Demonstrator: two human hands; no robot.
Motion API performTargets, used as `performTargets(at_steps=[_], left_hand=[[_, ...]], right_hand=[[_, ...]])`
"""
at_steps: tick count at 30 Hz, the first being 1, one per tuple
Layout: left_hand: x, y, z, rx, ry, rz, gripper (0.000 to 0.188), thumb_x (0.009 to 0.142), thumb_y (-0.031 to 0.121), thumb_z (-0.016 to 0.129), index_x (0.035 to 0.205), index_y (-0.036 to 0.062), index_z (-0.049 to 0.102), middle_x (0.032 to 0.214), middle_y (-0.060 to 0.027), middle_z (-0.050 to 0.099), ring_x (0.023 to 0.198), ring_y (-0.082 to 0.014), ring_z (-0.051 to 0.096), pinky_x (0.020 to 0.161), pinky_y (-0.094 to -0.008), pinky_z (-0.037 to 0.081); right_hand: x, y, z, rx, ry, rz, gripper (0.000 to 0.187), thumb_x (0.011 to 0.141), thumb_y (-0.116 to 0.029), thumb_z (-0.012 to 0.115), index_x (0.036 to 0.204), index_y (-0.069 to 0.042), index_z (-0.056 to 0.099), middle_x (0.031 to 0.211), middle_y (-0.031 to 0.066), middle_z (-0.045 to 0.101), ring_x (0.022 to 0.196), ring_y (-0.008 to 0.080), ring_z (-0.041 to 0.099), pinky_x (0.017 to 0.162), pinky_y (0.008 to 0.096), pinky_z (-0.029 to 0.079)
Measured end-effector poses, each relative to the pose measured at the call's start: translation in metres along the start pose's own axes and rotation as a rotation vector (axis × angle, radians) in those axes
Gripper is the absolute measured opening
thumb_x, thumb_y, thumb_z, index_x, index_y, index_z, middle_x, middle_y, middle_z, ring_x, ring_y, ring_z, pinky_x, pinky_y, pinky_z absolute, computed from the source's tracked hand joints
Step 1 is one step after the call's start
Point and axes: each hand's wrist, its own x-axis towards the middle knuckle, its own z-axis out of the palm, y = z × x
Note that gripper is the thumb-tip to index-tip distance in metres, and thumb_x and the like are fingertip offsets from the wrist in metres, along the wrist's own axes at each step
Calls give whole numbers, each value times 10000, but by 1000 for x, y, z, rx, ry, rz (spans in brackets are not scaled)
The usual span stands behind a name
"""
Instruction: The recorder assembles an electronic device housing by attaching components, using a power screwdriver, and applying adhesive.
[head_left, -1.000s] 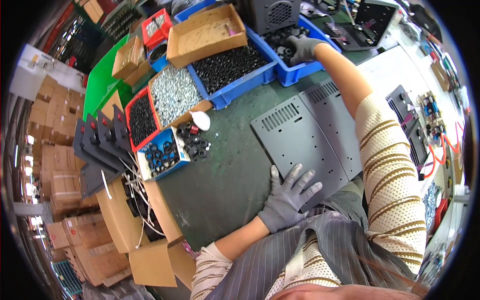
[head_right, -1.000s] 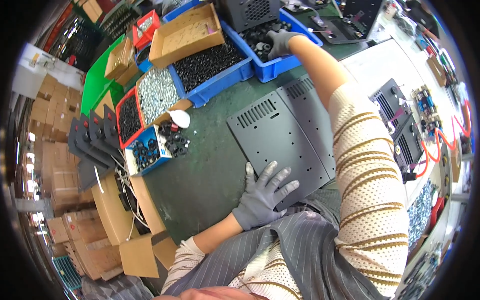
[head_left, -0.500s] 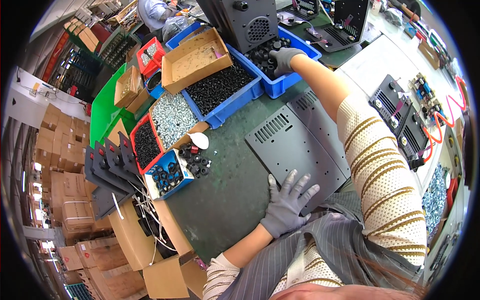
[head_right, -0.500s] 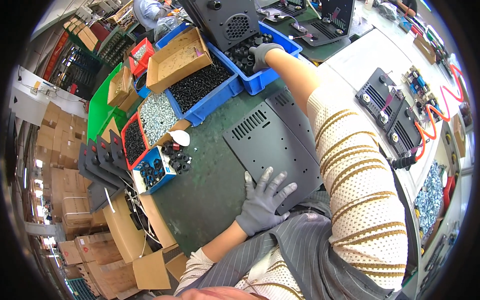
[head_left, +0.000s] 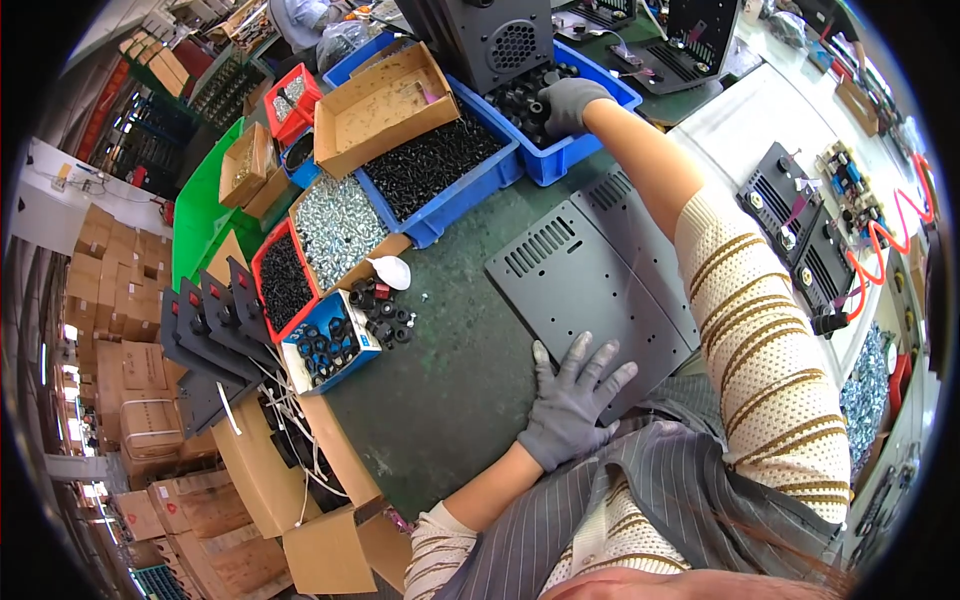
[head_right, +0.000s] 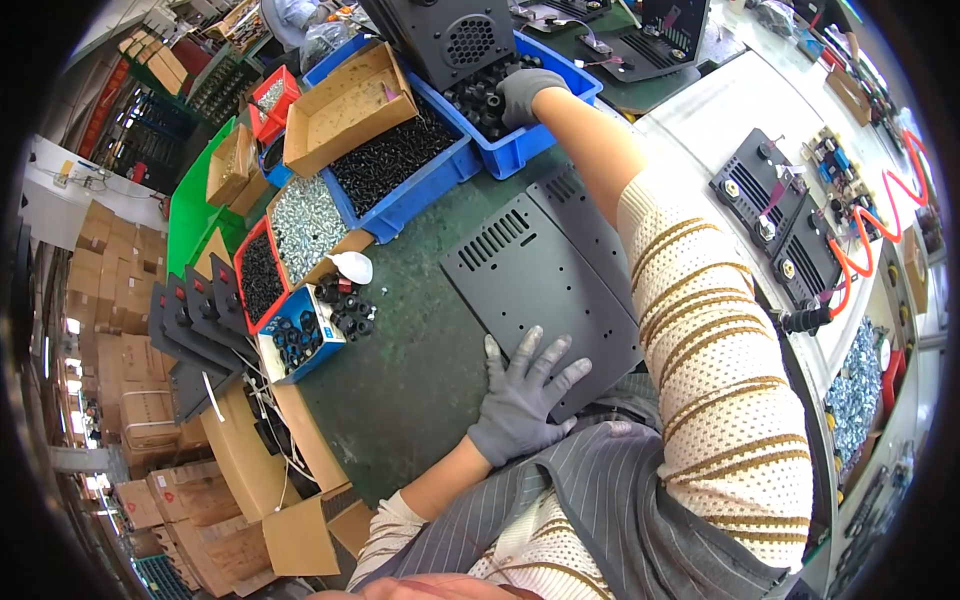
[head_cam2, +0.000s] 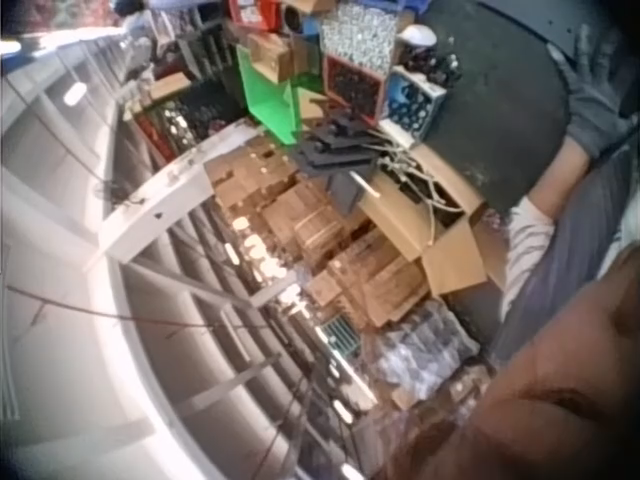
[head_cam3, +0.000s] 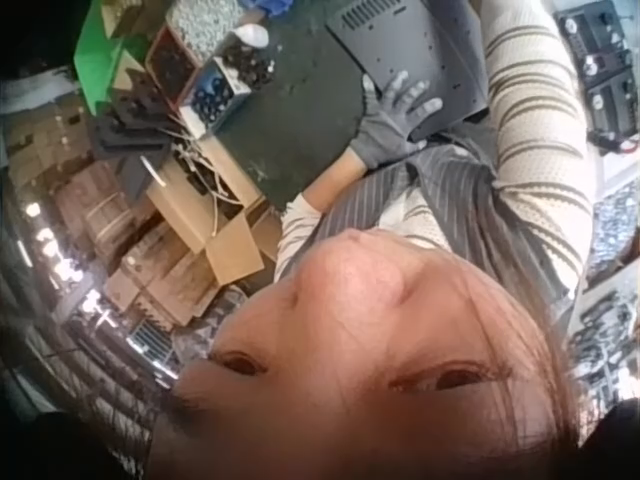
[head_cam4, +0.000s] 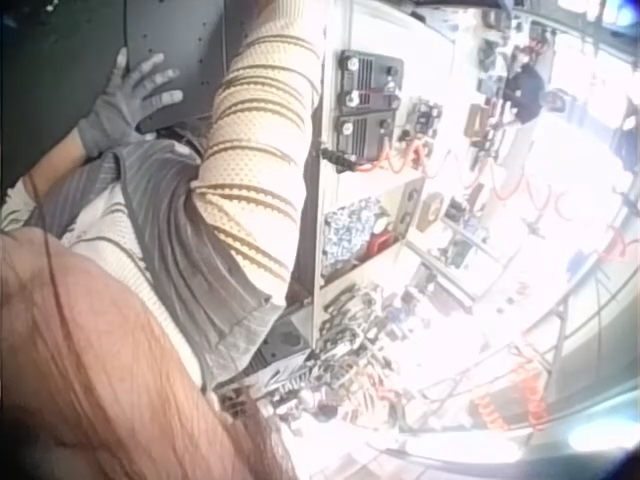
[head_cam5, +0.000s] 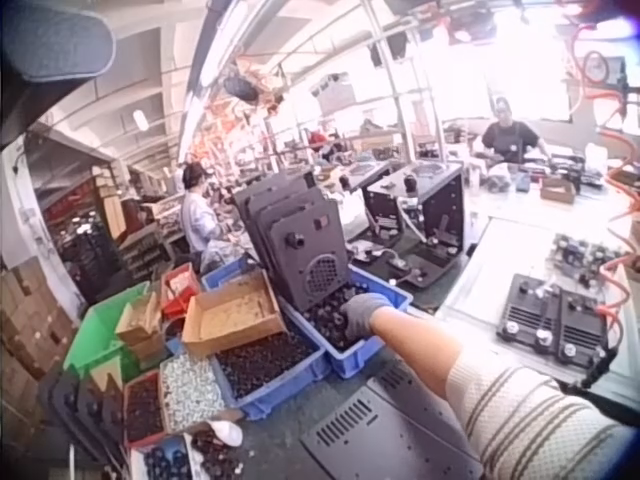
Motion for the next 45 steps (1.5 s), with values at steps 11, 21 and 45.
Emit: performTargets(at_steps=[11,21,45], left_hand=[[4,2,-5,1,2,4,741,661,481,706,1333,289,457,1436,-57,341,1365,-337,205,993,-751,53],[2,1,-1,42,4,-2,733,662,513,702,1322,293,470,1433,-58,343,1370,-328,196,989,-754,52],[-1,3,1,64,-25,-10,808,666,580,655,1364,251,416,1458,-89,306,1393,-346,140,1017,-710,-42]], right_hand=[[-2,22,7,202,203,61,521,708,-268,624,1211,-137,599,1140,163,624,1059,311,591,901,385,474],[12,38,8,322,-181,-233,493,726,-246,564,1198,-106,601,1228,139,586,1090,292,577,942,368,444],[-146,-1,46,1320,-104,-294,304,793,-144,681,1076,-46,627,787,-17,587,600,48,525,529,201,433]])
